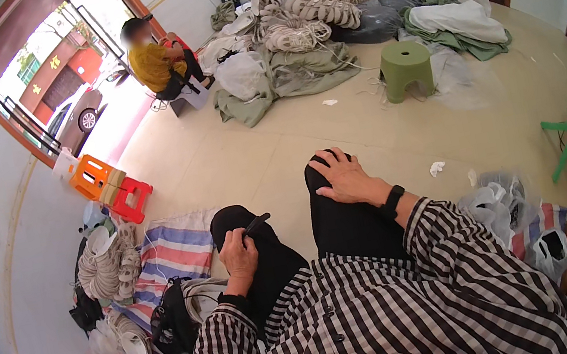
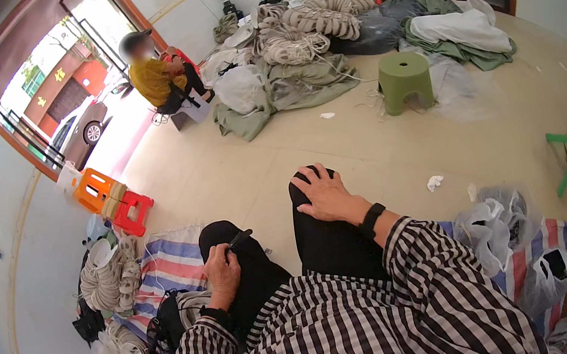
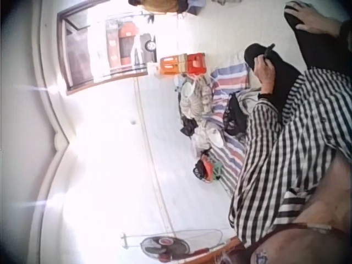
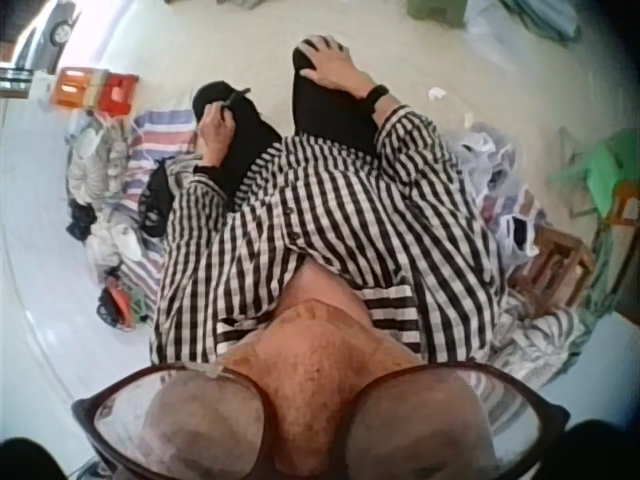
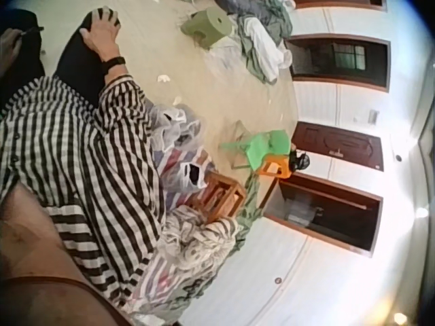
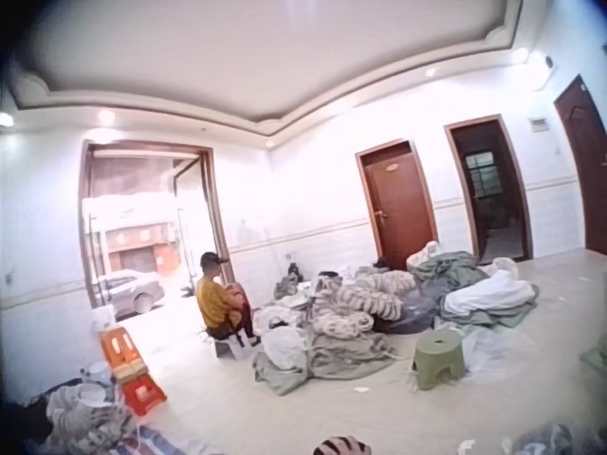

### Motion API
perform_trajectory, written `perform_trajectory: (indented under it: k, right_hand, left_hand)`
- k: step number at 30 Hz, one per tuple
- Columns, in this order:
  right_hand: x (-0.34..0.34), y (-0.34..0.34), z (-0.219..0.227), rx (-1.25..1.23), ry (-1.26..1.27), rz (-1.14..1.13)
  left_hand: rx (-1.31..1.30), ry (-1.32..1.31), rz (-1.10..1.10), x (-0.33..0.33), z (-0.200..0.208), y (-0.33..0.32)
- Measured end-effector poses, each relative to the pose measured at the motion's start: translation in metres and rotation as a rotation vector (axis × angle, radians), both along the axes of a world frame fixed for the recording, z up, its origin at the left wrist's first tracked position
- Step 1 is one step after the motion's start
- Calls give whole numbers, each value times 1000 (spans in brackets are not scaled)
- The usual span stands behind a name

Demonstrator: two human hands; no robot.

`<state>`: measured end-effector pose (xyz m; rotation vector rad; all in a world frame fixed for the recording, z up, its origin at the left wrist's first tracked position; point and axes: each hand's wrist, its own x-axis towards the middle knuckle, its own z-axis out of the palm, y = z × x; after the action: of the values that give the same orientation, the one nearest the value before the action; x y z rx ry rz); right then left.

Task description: Assembling small plastic clips and buckles onto straps.

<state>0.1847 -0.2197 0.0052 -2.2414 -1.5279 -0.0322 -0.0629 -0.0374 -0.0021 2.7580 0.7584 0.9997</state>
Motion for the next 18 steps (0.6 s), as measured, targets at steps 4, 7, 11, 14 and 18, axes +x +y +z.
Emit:
perform_trajectory:
  k: [4,7,11,14,18]
  right_hand:
    - [-3,0,3,-39,31,-10]
    - [-3,-2,2,-40,34,-19]
    - [-2,0,1,-26,31,-4]
    - [1,-2,-2,-24,29,-23]
    - [0,2,-1,-40,18,6]
  left_hand:
    - [53,1,18,-2,-2,2]
    - [46,18,25,-1,-1,0]
    - [61,0,18,-2,0,-2]
    - [38,11,29,1,-1,-3]
    - [45,30,37,-2,-1,-1]
